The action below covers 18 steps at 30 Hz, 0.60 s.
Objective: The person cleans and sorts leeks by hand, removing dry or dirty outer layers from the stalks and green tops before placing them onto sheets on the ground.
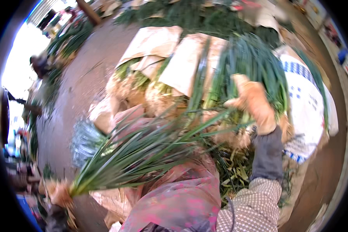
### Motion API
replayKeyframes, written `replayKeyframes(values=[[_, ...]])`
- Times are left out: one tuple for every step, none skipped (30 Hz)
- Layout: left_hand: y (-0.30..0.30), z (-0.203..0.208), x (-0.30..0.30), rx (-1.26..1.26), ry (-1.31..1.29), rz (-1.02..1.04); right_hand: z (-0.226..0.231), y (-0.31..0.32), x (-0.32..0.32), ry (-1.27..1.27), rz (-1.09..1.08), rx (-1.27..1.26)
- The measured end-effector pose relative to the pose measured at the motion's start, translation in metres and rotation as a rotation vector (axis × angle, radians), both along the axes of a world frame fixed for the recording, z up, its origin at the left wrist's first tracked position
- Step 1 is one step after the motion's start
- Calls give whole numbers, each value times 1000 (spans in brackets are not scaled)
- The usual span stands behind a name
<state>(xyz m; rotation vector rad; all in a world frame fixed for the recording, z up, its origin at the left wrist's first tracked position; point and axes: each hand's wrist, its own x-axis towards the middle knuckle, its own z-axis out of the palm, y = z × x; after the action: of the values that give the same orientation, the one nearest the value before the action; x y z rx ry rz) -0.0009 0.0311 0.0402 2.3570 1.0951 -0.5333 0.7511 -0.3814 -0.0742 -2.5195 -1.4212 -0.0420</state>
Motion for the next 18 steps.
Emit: replayKeyframes(values=[[13,3,44,308,235,-350,11,47,-36,118,220,59],[21,13,83,524,364,-574,5,81,-66,144,412,191],[32,34,122,665,375,-700,6,118,-95,137,563,374],[39,58,158,780,354,-760,15,151,-121,243,686,390],[49,84,185,866,281,-755,17,180,-136,163,755,361],[39,114,227,973,307,-594,16,206,-143,71,802,334],[58,146,214,945,162,-603,20,227,-157,264,804,445],[68,172,201,966,90,-551,28,241,-156,248,764,535],[76,191,177,1012,62,-435,15,259,-135,204,687,630],[88,200,158,1055,24,-336,16,265,-114,162,566,691],[101,192,138,1037,1,-144,34,264,-103,142,493,711],[115,182,121,1027,-35,46,61,258,-101,212,434,726],[123,171,104,1018,-60,234,75,254,-105,427,335,764],[129,146,101,889,-101,329,79,255,-100,576,257,825],[141,115,72,891,-118,241,71,257,-94,428,291,823],[146,71,92,632,-156,474,66,260,-97,530,315,810],[149,24,103,455,-302,569,62,265,-104,535,342,689],[136,-42,116,188,-497,720,51,278,-117,538,371,557]])
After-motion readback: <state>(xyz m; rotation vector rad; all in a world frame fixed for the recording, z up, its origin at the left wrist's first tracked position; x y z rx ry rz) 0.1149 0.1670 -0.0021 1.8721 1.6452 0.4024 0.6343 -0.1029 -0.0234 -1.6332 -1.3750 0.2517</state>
